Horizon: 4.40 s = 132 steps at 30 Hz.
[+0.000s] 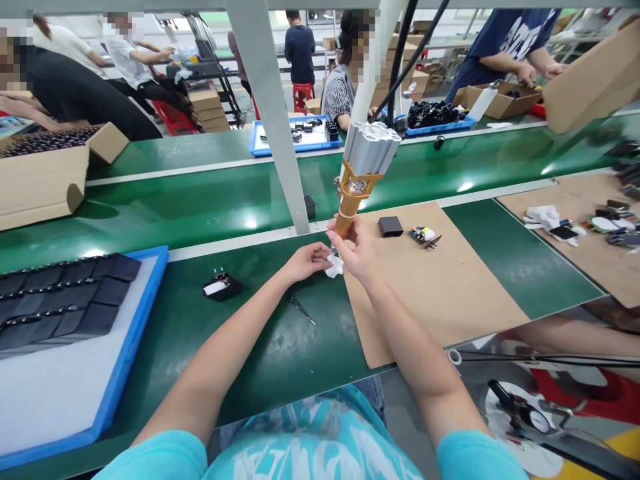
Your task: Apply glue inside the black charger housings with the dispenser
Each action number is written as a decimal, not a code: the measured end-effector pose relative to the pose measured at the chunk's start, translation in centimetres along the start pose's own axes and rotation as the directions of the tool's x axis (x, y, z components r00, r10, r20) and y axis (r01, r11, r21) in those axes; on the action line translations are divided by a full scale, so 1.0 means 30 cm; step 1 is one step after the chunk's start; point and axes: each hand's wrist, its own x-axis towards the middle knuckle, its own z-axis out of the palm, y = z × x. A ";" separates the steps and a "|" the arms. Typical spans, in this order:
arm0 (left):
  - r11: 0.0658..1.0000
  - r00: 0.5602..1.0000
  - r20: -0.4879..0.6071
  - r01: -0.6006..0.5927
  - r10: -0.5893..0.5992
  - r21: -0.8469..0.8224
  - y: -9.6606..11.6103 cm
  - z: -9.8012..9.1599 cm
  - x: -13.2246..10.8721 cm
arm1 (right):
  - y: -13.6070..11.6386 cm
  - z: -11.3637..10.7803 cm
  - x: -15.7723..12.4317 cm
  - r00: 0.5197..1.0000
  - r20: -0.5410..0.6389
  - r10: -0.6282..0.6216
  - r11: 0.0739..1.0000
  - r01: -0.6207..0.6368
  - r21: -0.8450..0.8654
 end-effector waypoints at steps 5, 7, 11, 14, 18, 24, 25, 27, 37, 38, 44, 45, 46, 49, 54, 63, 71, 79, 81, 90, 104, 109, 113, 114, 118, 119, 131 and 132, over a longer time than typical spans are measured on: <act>0.970 0.983 -0.184 0.031 0.014 0.241 -0.022 -0.007 0.018 | 0.001 0.003 -0.007 1.000 0.006 -0.011 1.000 0.011 0.018; 0.965 0.968 -0.251 0.060 0.006 0.255 -0.028 -0.032 0.022 | -0.003 0.006 -0.010 1.000 0.015 -0.017 1.000 0.017 0.014; 0.957 0.952 -0.307 0.076 0.014 0.279 -0.020 -0.070 0.024 | -0.007 0.015 -0.014 0.998 0.046 -0.035 0.999 0.034 0.026; 0.934 0.969 -0.242 0.044 0.046 0.353 0.018 -0.054 -0.001 | 0.001 0.020 -0.019 0.999 0.002 -0.036 0.994 0.036 0.101; 0.789 0.973 -0.165 -0.028 0.164 0.614 0.092 -0.027 -0.102 | 0.010 0.026 -0.027 0.998 -0.064 0.008 0.975 0.007 0.223; 0.760 0.851 -0.458 0.115 0.257 0.640 0.157 -0.194 -0.319 | -0.014 0.040 -0.038 0.999 -0.033 -0.015 0.959 0.023 0.282; 0.771 0.805 -0.535 0.165 0.254 0.615 0.160 -0.247 -0.333 | -0.019 0.043 -0.040 1.000 -0.030 -0.009 0.962 0.017 0.272; 0.772 0.742 -0.623 0.237 0.248 0.590 0.159 -0.352 -0.313 | -0.024 0.049 -0.044 0.999 -0.033 0.009 0.970 -0.001 0.244; 0.707 0.866 -0.495 0.304 0.075 0.638 0.165 -0.498 0.132 | 0.012 0.040 -0.039 0.995 -0.095 0.023 0.990 -0.009 0.140; 0.704 0.869 -0.489 0.302 0.074 0.643 0.174 -0.502 0.142 | 0.013 0.038 -0.038 0.994 -0.105 0.021 0.991 -0.006 0.133; 0.682 0.907 -0.412 0.250 0.083 0.687 0.273 -0.465 -0.037 | -0.005 0.031 -0.037 0.991 -0.125 0.045 0.985 -0.024 0.169; 0.681 0.923 -0.374 0.218 0.089 0.699 0.292 -0.435 -0.107 | -0.008 0.030 -0.037 0.991 -0.127 0.049 0.984 -0.026 0.178; 0.679 0.945 -0.304 0.146 0.119 0.720 0.309 -0.398 -0.183 | -0.009 0.030 -0.036 0.990 -0.128 0.050 0.983 -0.026 0.182; 0.694 0.982 -0.181 0.094 0.053 0.714 0.324 -0.272 -0.417 | -0.011 0.031 -0.037 0.990 -0.134 0.042 0.981 -0.016 0.193; 0.783 0.999 -0.008 0.046 -0.052 0.620 0.203 -0.174 -0.645 | -0.034 0.063 -0.046 0.989 -0.107 0.101 0.960 -0.069 0.272; 0.879 0.999 -0.027 -0.019 0.037 0.477 0.059 -0.201 -0.702 | -0.138 0.180 -0.073 0.976 -0.004 0.216 0.896 -0.196 0.399; 0.994 0.983 -0.185 -0.020 -0.001 -0.112 -0.051 -0.203 -0.669 | -0.229 0.303 -0.152 0.980 0.028 0.195 0.879 -0.187 0.438; 0.972 0.953 -0.277 -0.059 0.122 0.227 -0.045 -0.178 -0.668 | -0.284 0.378 -0.193 0.981 0.072 0.178 0.818 -0.189 0.543; 0.883 0.968 -0.186 -0.066 0.171 0.464 -0.032 -0.175 -0.678 | -0.290 0.382 -0.199 0.981 0.067 0.183 0.811 -0.189 0.553; 0.741 0.939 -0.311 0.103 0.147 0.663 -0.034 -0.129 -0.684 | -0.308 0.402 -0.216 0.983 0.036 0.179 0.774 -0.163 0.611; 0.793 0.845 -0.421 -0.005 0.329 0.609 0.023 -0.123 -0.708 | -0.319 0.435 -0.206 0.985 0.016 0.174 0.769 -0.146 0.622; 0.798 0.846 -0.422 -0.007 0.326 0.602 0.033 -0.121 -0.712 | -0.316 0.436 -0.208 0.988 0.009 0.151 0.775 -0.124 0.620; 0.801 0.843 -0.439 0.016 0.311 0.599 0.032 -0.123 -0.709 | -0.319 0.442 -0.204 0.990 0.022 0.142 0.777 -0.125 0.617; 0.803 0.844 -0.444 0.026 0.301 0.595 0.031 -0.124 -0.708 | -0.321 0.443 -0.203 0.989 0.025 0.143 0.778 -0.128 0.615; 0.823 0.848 -0.483 0.108 0.216 0.558 0.025 -0.125 -0.704 | -0.327 0.448 -0.200 0.987 0.026 0.160 0.787 -0.144 0.600; 0.830 0.847 -0.495 0.130 0.191 0.543 0.023 -0.125 -0.703 | -0.328 0.450 -0.199 0.986 0.026 0.165 0.788 -0.148 0.598; 0.888 0.860 -0.462 0.023 0.217 0.459 0.005 -0.101 -0.687 | -0.343 0.498 -0.198 0.986 0.059 0.158 0.777 -0.161 0.608; 0.889 0.858 -0.456 0.001 0.234 0.458 0.007 -0.098 -0.687 | -0.345 0.501 -0.199 0.985 0.060 0.159 0.781 -0.163 0.603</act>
